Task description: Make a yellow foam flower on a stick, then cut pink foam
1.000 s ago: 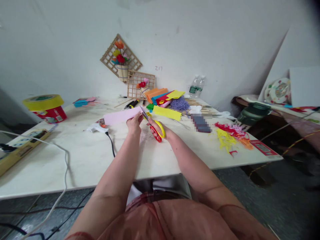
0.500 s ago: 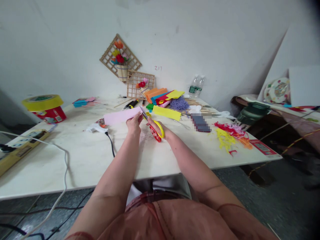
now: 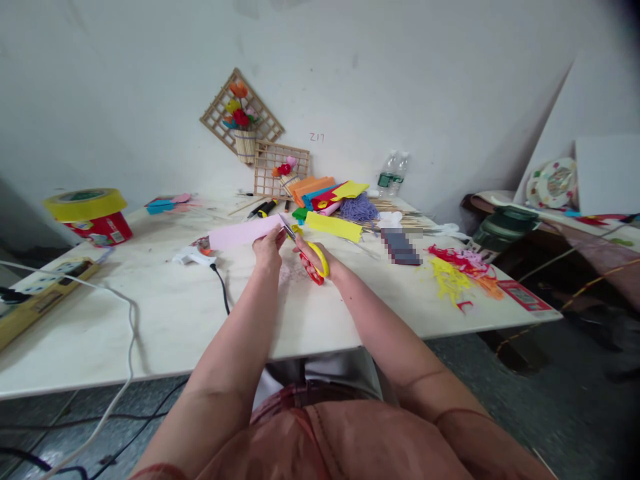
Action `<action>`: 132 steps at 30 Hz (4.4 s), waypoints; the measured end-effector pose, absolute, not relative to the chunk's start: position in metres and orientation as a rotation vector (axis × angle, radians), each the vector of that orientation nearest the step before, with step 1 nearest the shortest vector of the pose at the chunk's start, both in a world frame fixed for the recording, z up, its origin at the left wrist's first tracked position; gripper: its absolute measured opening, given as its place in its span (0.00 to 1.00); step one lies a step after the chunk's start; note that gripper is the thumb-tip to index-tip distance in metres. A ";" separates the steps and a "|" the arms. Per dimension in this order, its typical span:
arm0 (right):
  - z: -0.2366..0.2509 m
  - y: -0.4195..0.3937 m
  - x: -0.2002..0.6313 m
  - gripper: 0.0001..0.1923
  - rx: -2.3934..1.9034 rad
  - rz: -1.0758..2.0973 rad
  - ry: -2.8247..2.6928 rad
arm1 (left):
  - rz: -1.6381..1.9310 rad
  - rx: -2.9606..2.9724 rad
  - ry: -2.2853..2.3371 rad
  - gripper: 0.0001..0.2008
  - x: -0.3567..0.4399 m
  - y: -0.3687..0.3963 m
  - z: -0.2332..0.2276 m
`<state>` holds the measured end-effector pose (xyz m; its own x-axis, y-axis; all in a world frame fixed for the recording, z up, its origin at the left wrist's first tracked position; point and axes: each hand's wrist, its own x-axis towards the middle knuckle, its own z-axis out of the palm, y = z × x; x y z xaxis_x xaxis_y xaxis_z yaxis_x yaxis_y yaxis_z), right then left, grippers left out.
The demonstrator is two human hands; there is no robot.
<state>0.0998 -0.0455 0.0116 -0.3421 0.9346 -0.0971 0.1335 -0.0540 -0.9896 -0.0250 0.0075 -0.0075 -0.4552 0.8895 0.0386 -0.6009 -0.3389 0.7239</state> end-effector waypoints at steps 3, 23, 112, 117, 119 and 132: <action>0.013 -0.047 0.100 0.30 -1.159 1.453 -1.530 | 1.933 0.540 0.796 0.09 -0.024 0.007 -0.007; 0.012 -0.048 0.097 0.28 -1.160 1.396 -1.522 | 1.935 0.508 0.738 0.08 -0.025 0.006 -0.004; 0.011 -0.043 0.101 0.32 -1.190 1.496 -1.563 | 1.960 0.534 0.821 0.08 -0.024 0.007 -0.005; 0.012 -0.044 0.102 0.31 -1.165 1.515 -1.559 | 1.957 0.546 0.849 0.07 -0.024 0.007 -0.004; 0.013 -0.044 0.102 0.31 -1.172 1.519 -1.559 | 1.958 0.548 0.854 0.07 -0.024 0.007 -0.004; 0.014 -0.044 0.100 0.31 -1.214 1.505 -1.563 | 1.961 0.519 0.879 0.07 -0.023 0.003 0.000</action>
<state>0.1004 -0.0443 0.0144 -0.3656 0.9192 -0.1465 0.1815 -0.0839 -0.9798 -0.0232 0.0029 -0.0001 -0.5092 0.8605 0.0140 -0.5624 -0.3450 0.7515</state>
